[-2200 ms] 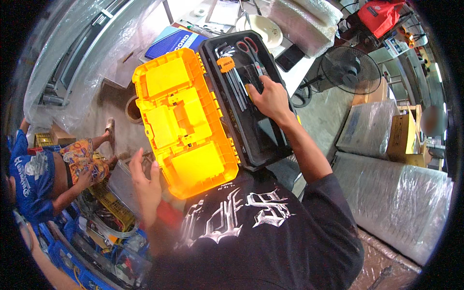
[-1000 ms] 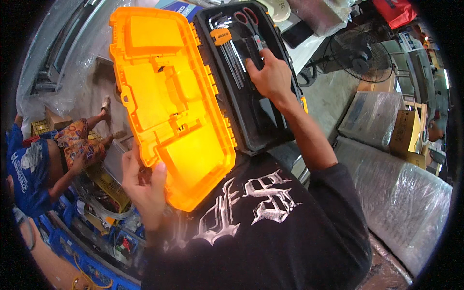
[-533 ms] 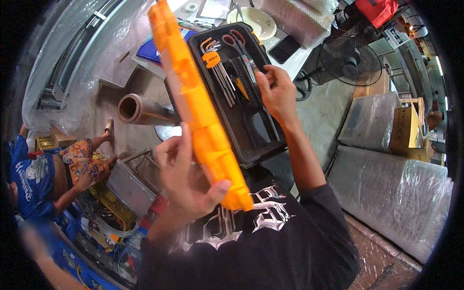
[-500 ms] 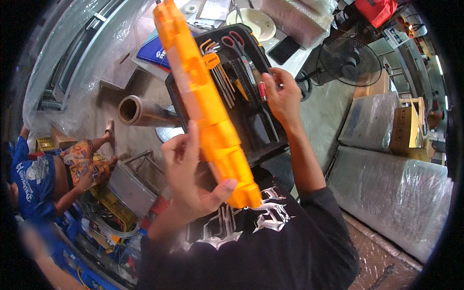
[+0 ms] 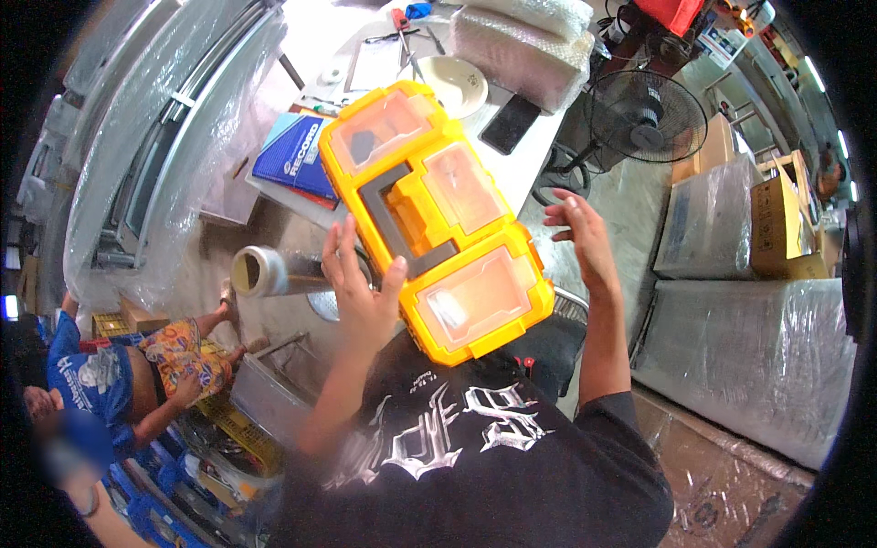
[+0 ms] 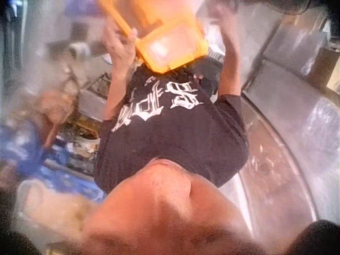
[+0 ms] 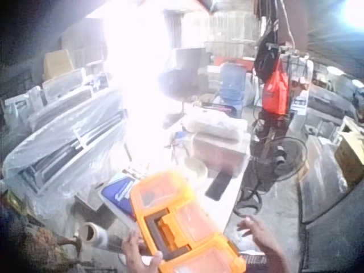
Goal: The person opens a yellow toolbox, removes a tape dispenser, and places the toolbox on a chair. Then the person wraps a large glass pane with bubble wrap and secures it with tape. Another person assists by holding the glass and handing over the tape dispenser.
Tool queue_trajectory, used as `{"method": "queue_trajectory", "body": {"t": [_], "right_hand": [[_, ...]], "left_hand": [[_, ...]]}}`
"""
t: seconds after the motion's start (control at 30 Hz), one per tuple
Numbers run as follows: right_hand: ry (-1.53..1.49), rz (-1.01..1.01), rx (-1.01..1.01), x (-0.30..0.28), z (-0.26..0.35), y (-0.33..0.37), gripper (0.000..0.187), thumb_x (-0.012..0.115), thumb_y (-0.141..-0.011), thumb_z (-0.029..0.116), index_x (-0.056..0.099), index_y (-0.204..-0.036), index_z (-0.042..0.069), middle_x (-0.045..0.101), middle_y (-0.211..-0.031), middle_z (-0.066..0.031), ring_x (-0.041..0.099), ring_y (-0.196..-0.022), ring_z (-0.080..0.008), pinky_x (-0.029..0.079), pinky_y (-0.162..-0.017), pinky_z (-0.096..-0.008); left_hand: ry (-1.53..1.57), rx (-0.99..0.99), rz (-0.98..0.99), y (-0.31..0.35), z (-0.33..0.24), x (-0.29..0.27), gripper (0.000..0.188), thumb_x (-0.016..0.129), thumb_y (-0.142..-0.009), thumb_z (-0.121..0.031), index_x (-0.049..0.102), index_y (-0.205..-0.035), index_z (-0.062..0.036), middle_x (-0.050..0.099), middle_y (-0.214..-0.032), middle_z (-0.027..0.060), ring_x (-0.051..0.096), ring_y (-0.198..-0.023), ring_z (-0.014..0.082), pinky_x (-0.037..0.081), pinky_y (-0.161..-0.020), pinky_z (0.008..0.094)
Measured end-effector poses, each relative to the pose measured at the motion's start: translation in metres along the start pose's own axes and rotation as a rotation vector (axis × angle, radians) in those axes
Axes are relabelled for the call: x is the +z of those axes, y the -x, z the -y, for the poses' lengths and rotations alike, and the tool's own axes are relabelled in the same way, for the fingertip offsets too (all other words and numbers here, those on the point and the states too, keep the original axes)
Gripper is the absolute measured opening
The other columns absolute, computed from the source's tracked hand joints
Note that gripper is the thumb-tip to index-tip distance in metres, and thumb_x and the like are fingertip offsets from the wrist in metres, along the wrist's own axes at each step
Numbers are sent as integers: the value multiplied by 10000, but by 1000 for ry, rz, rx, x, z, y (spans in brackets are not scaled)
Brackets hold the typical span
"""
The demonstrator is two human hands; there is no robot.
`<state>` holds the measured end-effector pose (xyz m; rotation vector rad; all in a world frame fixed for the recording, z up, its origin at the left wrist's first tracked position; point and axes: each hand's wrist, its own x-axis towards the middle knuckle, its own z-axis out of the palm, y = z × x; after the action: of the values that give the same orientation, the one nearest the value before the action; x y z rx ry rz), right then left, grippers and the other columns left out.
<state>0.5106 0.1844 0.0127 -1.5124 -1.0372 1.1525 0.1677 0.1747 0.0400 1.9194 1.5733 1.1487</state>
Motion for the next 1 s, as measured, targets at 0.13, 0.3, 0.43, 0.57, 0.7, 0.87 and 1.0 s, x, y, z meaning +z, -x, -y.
{"method": "queue_trajectory", "body": {"t": [0.13, 0.3, 0.43, 0.57, 0.7, 0.87, 1.0], "right_hand": [[182, 283, -174, 39, 10, -24, 596, 512, -1072, 347, 385, -1547, 11, 458, -1555, -208, 470, -1411, -307, 356, -1179, -397], [115, 472, -122, 67, 2, -37, 981, 619, -979, 507, 142, -1593, -91, 275, -1630, -294, 290, -1521, -339, 235, -1239, -381], [-58, 550, -23, 60, -4, -40, 1031, 633, -968, 508, 87, -1593, -103, 263, -1630, -304, 276, -1527, -333, 225, -1240, -371], [-50, 555, -90, 61, -1, -43, 1015, 625, -973, 506, 99, -1590, -105, 257, -1631, -306, 265, -1532, -356, 223, -1243, -389], [307, 471, -159, 66, 18, -36, 1045, 615, -965, 560, 114, -1581, -118, 270, -1610, -334, 278, -1524, -377, 226, -1244, -398], [-179, 716, -187, 70, 71, -2, 1109, 584, -953, 638, 98, -1562, -152, 215, -1588, -413, 248, -1524, -434, 205, -1253, -424], [-87, 741, -604, 115, 97, 27, 946, 533, -1001, 585, 228, -1520, -145, 350, -1503, -421, 343, -1468, -452, 252, -1234, -457]], "left_hand": [[-125, 72, 99, -41, 9, 6, 755, 667, -944, -410, 398, -1531, -18, 312, -1577, 312, 271, -1480, 474, 230, -1197, 583], [-479, 235, 234, -106, 7, 38, 841, 649, -936, -515, 338, -1596, -97, 236, -1657, 249, 153, -1555, 431, 121, -1236, 588], [-753, 205, 396, -108, 5, 68, 949, 621, -896, -635, 265, -1633, -154, 172, -1690, 222, 106, -1574, 404, 68, -1215, 668], [-759, 263, 386, -106, 4, 65, 962, 611, -895, -650, 251, -1636, -153, 177, -1686, 230, 122, -1570, 411, 65, -1201, 694], [-471, 79, 389, -119, -2, 59, 943, 613, -911, -626, 255, -1628, -130, 256, -1637, 265, 164, -1544, 451, 112, -1216, 648], [153, 60, 150, -125, -26, 40, 818, 510, -1021, -540, 215, -1628, -79, 282, -1642, 201, 219, -1542, 351, 192, -1245, 478], [719, -263, 127, -103, -53, -21, 890, 626, -971, -358, 128, -1638, -42, 264, -1637, 196, 381, -1459, 319, 347, -1189, 416]]}}
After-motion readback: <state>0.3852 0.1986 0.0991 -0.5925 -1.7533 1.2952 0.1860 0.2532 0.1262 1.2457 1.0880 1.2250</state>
